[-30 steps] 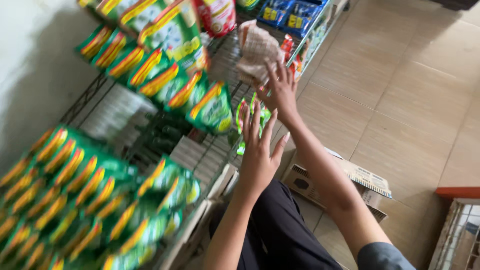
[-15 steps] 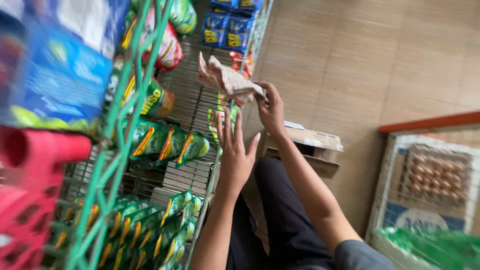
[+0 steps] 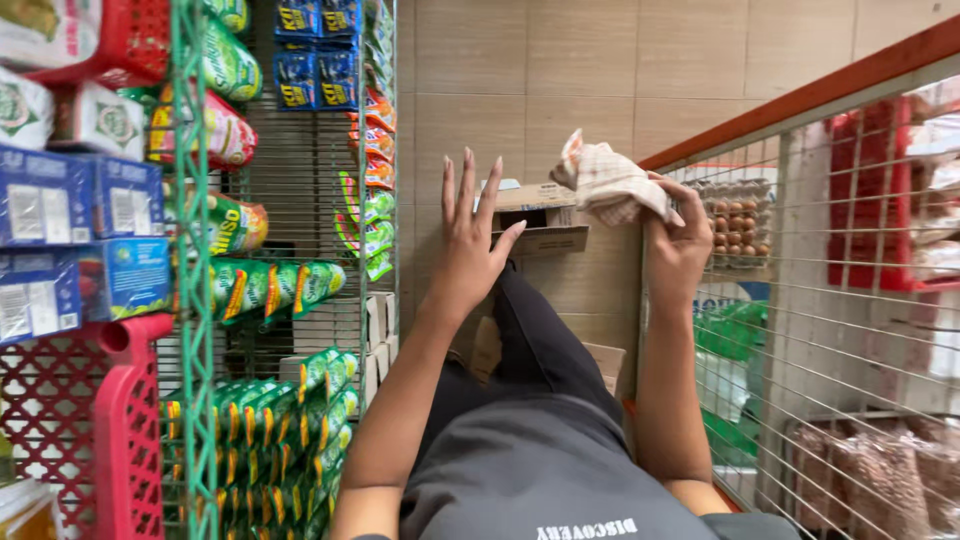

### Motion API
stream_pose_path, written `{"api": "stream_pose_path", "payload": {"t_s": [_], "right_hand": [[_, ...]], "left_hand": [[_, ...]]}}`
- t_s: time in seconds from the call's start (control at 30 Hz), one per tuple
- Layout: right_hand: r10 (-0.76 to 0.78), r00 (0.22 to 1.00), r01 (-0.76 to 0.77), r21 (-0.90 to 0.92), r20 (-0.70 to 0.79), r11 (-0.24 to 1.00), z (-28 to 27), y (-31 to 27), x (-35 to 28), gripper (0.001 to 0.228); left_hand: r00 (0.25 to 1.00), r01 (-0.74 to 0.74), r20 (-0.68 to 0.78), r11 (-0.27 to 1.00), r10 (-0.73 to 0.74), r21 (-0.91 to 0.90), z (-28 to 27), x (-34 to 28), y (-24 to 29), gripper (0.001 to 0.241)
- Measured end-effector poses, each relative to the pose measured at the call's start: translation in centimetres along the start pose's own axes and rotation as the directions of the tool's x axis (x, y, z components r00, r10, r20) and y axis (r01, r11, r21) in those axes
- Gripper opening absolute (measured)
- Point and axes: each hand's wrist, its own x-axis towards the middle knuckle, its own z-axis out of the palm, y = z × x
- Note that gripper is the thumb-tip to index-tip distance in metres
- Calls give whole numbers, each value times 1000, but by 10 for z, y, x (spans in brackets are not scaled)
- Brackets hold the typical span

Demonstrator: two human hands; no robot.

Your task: The person arranges packets of Sunlight dishwashing liquid on a lower shelf, then wipes a cardboard box with a cloth. The person then moves to a wire rack and wipes and rearranges various snack packets, including chips and cookies, using the cloth.

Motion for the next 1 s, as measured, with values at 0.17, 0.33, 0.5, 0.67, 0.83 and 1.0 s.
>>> {"api": "stream_pose_path", "payload": {"t_s": [0.17,0.33,0.5,0.67,0.83,1.0], "right_hand": [[77,992,-86,-94,-98,992,-47,-26,20,26],[82,996,-91,-269,-48,959,-64,-47,61,31],[-73,996,82,-216,51,973,-39,-65,92,30],[-20,997,28,-103,74,994,8,-70,126,33],[124,992,-124,16,-1,992,63,-52,183,25],[-60,995,44,-188,-80,981,110,-29,268,25]], "left_hand": [[998,55,35,998,-55,-9,15,30,33,83],[996,-31,88,999,29,17,27,72,51,86],[984,-76,164,996,68,42,35,126,62,93],[948,-66,301,991,99,-117,38,180,65,100],[947,-77,254,905,198,-419,24,247,35,63],[936,2,311,881,165,-474,20,346,-15,31]]}}
